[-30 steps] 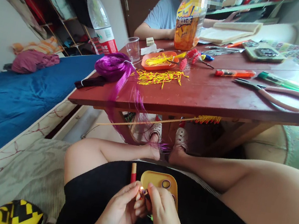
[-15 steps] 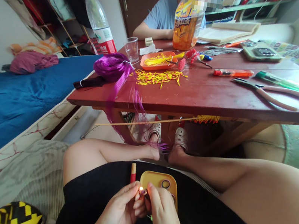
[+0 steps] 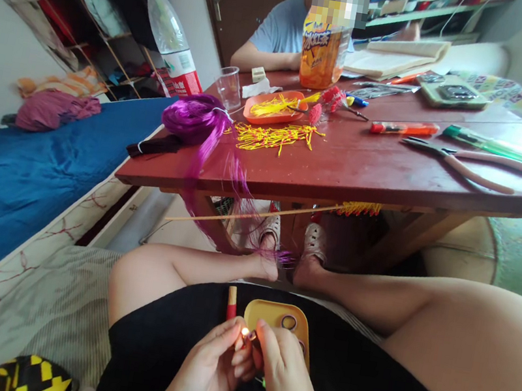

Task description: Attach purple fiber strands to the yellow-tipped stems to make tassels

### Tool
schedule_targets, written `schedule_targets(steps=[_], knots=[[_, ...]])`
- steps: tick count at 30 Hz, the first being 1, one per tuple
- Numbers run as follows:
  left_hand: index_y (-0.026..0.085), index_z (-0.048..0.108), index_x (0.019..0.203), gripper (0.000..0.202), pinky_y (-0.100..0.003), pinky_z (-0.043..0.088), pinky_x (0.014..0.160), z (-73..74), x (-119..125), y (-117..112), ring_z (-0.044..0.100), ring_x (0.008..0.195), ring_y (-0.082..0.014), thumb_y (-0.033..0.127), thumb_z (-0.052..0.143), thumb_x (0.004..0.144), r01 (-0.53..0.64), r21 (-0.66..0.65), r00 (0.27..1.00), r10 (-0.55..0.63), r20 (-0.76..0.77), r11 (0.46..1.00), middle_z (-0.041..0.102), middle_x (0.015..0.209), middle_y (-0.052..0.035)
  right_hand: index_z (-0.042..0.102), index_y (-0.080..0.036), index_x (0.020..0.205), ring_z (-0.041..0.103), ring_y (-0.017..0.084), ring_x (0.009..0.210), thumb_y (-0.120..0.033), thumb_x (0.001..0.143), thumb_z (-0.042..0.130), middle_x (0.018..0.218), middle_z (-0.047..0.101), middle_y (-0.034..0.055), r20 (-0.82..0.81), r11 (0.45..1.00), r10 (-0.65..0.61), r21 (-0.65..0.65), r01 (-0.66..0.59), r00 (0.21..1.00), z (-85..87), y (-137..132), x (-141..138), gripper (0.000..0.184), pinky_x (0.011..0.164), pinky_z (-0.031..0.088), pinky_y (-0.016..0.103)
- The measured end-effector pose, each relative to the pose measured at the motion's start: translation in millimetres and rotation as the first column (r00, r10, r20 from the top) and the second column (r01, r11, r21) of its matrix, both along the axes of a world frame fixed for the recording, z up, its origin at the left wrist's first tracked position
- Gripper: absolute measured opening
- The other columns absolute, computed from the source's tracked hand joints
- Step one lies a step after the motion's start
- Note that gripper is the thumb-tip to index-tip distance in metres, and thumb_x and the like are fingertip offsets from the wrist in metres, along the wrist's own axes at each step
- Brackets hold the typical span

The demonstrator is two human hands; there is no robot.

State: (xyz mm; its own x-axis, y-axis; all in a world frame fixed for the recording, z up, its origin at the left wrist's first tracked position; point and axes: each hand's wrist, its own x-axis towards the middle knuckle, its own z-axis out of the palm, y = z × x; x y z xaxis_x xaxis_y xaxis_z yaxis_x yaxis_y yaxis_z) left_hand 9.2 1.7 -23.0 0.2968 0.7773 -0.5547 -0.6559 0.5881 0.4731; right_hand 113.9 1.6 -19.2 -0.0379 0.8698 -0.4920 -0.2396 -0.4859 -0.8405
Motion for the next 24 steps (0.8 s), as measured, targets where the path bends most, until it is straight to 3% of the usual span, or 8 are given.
schedule_targets(steps=[24], knots=[[0.014,0.047,0.056,0.034,-0.021,0.026,0.048,-2.9,1.4,0.7,0.04,0.041,-0.0062,0.031,0.076,0.062,0.0,-0.003,0.999,0.0,0.039,1.0,0.046,0.043,0.0045,0.044,-0.019,0.048,0.046,0.012,0.043,-0.066,0.063,0.057,0.044,0.047,-0.0035,-0.044,0.998,-0.05,-0.03,0.049,0.998,-1.4,-1.9,-2.9,0.051,0.045,0.038,0.023]])
